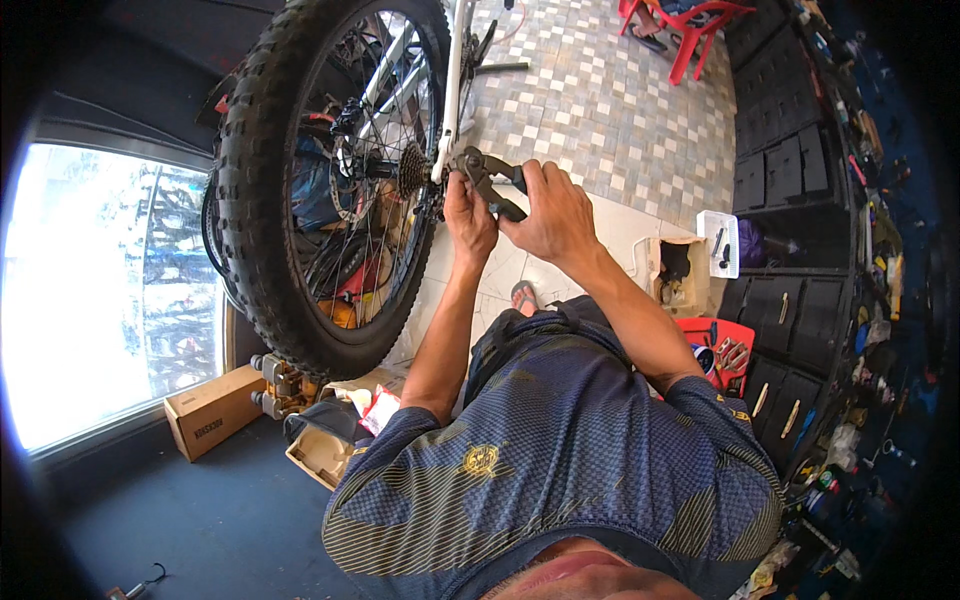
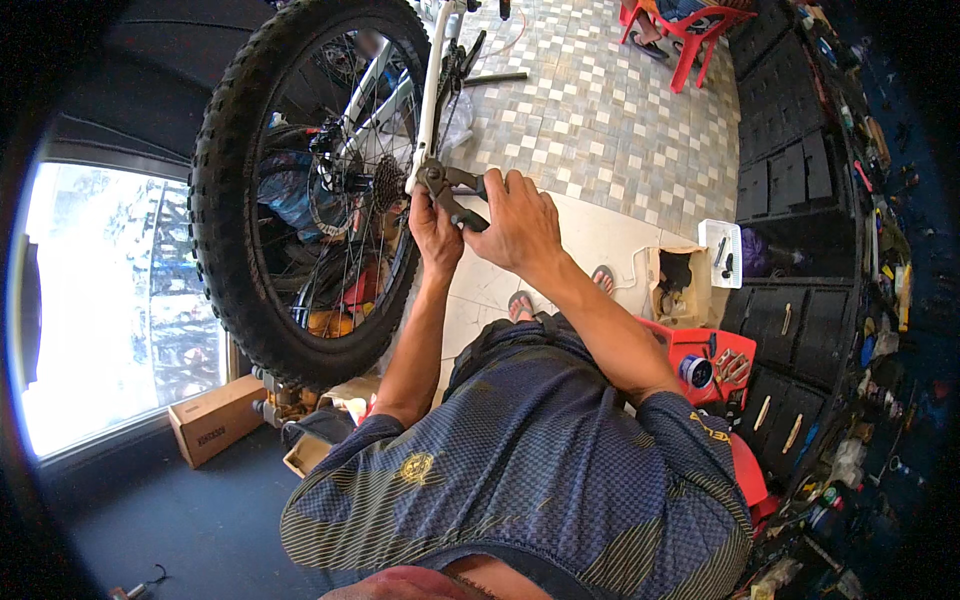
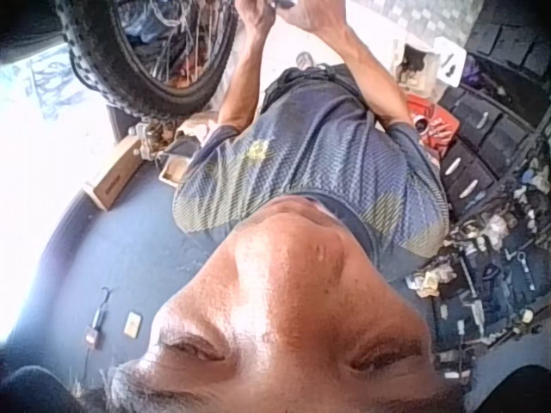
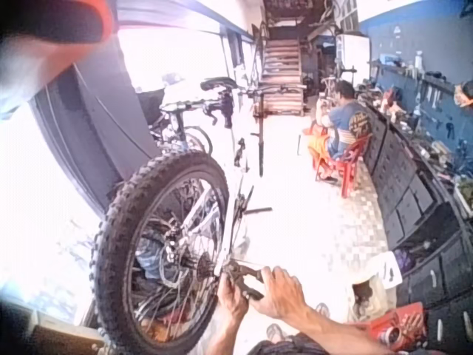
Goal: The person adjusts the brake and gear cables on a white mountain bike mounted on a repair stand. They use pliers to cut and secure the cables, then use a screwdriver to tighten the handlebar components.
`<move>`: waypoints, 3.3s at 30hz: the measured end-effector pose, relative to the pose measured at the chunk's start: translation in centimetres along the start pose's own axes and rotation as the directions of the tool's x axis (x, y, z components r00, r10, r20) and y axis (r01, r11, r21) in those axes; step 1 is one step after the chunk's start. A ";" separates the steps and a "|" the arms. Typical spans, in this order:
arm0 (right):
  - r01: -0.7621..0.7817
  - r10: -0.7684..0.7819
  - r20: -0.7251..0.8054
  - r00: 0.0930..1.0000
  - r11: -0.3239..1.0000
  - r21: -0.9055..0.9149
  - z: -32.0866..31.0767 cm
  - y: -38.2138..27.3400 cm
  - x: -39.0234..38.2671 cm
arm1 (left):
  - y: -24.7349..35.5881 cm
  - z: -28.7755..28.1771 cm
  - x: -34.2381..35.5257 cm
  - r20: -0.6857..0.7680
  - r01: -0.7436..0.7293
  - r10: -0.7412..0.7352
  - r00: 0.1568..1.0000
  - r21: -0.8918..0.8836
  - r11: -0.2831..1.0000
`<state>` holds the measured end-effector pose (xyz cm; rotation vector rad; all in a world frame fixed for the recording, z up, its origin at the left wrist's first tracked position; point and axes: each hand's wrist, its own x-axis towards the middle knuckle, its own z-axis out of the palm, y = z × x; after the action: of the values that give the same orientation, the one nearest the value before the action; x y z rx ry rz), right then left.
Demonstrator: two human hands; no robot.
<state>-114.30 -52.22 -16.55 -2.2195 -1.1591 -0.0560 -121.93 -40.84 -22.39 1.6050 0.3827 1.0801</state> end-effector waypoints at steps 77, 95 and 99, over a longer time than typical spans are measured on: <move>-0.077 0.024 0.229 0.973 0.972 0.224 0.6 0.5 -0.1 | -1.1 -0.7 -0.7 0.006 0.096 -0.095 0.995 -0.031 0.995; -0.208 0.122 0.321 0.939 0.946 0.249 1.7 1.5 -1.2 | -1.7 -1.5 -1.3 0.059 0.089 -0.099 0.993 0.154 0.984; -0.302 0.226 0.207 0.952 0.812 0.499 0.7 2.0 -3.5 | -1.4 -1.3 -0.9 0.196 0.030 -0.093 0.976 0.303 0.953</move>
<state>-115.10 -55.19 -19.18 -1.8773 -0.7932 0.4878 -123.07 -40.20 -24.03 1.9412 0.4685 0.8227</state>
